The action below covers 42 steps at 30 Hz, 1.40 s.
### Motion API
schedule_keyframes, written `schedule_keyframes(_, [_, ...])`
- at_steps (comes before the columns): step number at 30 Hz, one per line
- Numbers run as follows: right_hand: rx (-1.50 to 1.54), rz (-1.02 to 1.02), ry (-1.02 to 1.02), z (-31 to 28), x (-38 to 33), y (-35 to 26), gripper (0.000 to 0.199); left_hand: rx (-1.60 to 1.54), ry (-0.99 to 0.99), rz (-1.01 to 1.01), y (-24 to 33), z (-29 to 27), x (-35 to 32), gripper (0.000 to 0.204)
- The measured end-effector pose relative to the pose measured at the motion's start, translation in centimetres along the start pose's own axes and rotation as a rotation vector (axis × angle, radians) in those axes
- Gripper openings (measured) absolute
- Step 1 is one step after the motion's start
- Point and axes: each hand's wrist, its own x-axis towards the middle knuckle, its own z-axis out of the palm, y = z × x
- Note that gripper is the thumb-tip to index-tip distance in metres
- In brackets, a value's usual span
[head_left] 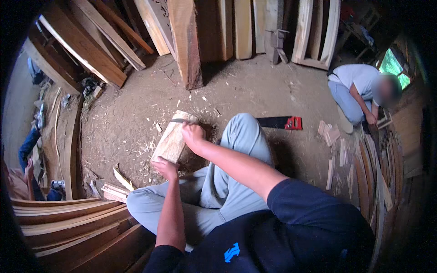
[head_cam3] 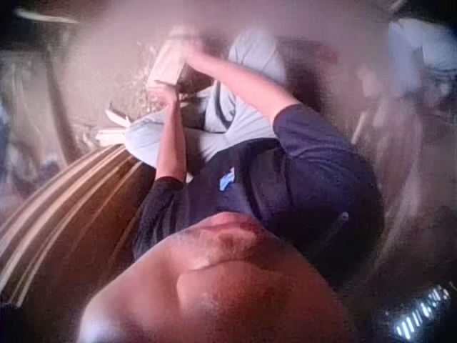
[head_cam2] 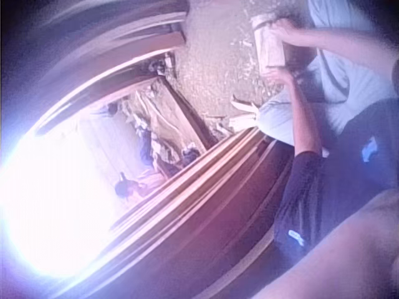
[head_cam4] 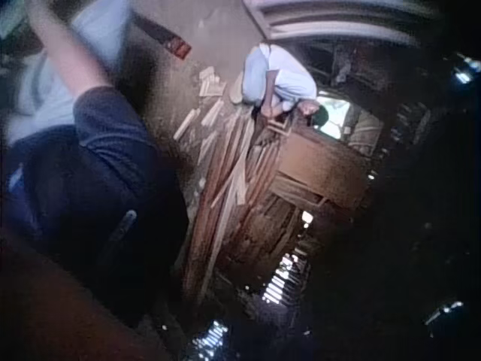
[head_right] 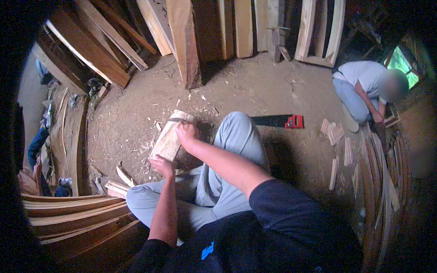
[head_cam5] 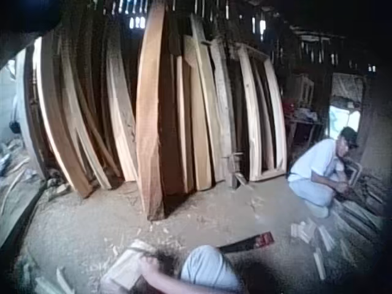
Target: The person sits cross-legged on the floor and carves a small wooden block using a knife. They hold the wood in their left hand and use the knife in their right hand to shave and shape the block. The person occasionally rotates the wood to work on different sides.
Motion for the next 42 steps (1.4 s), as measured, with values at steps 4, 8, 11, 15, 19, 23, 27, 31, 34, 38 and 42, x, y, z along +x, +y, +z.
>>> schedule_keyframes(4, [0.181,-0.060,-0.024,-2.2,-0.1,-2.1,0.024,0.093,0.151,0.141,-4.4,-0.4,3.3,0.065])
schedule_keyframes(8, [0.017,-0.008,0.071,-2.3,-2.2,-1.2,0.022,0.086,0.121,0.122,-3.0,-0.7,2.7,0.064])
schedule_keyframes(11, [-0.021,-0.033,0.096,-1.8,-1.7,-1.1,0.022,0.014,0.154,0.143,-3.0,-0.7,2.9,0.062])
schedule_keyframes(15, [-0.036,-0.032,0.092,-1.6,-1.1,-1.9,0.024,-0.047,0.146,0.129,-2.8,-1.2,2.9,0.058])
schedule_keyframes(19, [-0.052,-0.024,0.090,-0.7,-1.0,-2.3,0.028,-0.040,0.155,0.129,-2.5,-1.2,2.8,0.058])
schedule_keyframes(23, [-0.041,-0.069,0.094,-1.1,-1.0,-1.2,0.028,-0.030,0.138,0.143,-2.4,-1.3,2.4,0.059])
schedule_keyframes(27, [-0.013,-0.093,0.094,-1.7,-1.7,-0.8,0.026,0.025,0.203,0.173,-3.4,-1.0,3.1,0.059])
schedule_keyframes(31, [-0.063,-0.086,0.137,-0.6,-1.2,-0.5,0.028,-0.003,0.162,0.164,-1.8,-1.6,2.5,0.057])
schedule_keyframes(34, [-0.034,-0.040,0.150,0.9,-0.6,-1.5,0.030,-0.034,0.089,0.090,-1.2,-1.9,2.0,0.057])
schedule_keyframes(38, [0.057,-0.010,0.090,-1.3,2.3,-2.7,0.024,-0.024,0.186,0.183,-2.6,-1.2,2.4,0.057])
schedule_keyframes(42, [0.183,-0.031,-0.092,-2.6,2.9,-0.7,0.023,-0.060,0.136,0.151,-2.3,-1.1,2.3,0.059])
